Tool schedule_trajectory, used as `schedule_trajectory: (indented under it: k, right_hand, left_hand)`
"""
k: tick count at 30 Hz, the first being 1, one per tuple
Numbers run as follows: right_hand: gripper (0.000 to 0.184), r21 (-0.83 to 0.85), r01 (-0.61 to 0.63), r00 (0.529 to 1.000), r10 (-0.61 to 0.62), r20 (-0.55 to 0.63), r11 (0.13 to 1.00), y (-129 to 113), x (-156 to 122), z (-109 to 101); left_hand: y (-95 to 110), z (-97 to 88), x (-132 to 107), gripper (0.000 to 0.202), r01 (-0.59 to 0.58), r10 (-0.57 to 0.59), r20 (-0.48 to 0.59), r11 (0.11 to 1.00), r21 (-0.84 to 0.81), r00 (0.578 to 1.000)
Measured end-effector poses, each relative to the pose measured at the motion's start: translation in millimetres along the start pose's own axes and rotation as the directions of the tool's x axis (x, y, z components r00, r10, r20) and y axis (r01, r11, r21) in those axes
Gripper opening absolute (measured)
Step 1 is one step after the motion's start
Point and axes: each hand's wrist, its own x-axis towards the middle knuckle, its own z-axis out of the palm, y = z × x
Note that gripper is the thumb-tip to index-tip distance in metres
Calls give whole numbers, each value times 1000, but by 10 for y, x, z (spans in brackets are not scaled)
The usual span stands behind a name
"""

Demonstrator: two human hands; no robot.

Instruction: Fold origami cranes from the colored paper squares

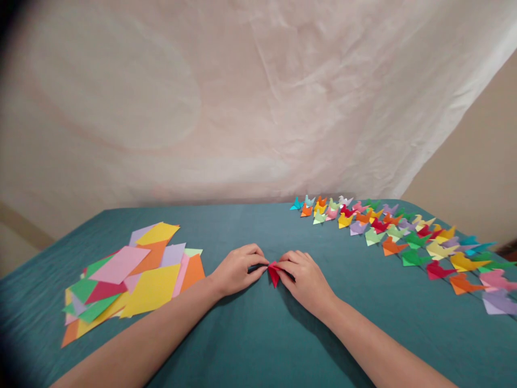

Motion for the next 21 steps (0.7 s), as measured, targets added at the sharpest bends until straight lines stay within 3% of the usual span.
schedule_trajectory:
  k: [5,12,21]
  right_hand:
    - [17,-14,13,1000,-13,-7,1000,-2,-8,0]
    - [19,-48,55,998,-56,-29,997,-3,-2,-7]
    - [19,-76,75,997,-76,-13,994,19,-13,8]
  left_hand:
    - [1,1,10,21,-30,26,38,993,113,999]
    - [31,-4,9,21,-17,14,21,991,132,1000]
    - [89,-1,79,19,-140,117,82,896,422,990]
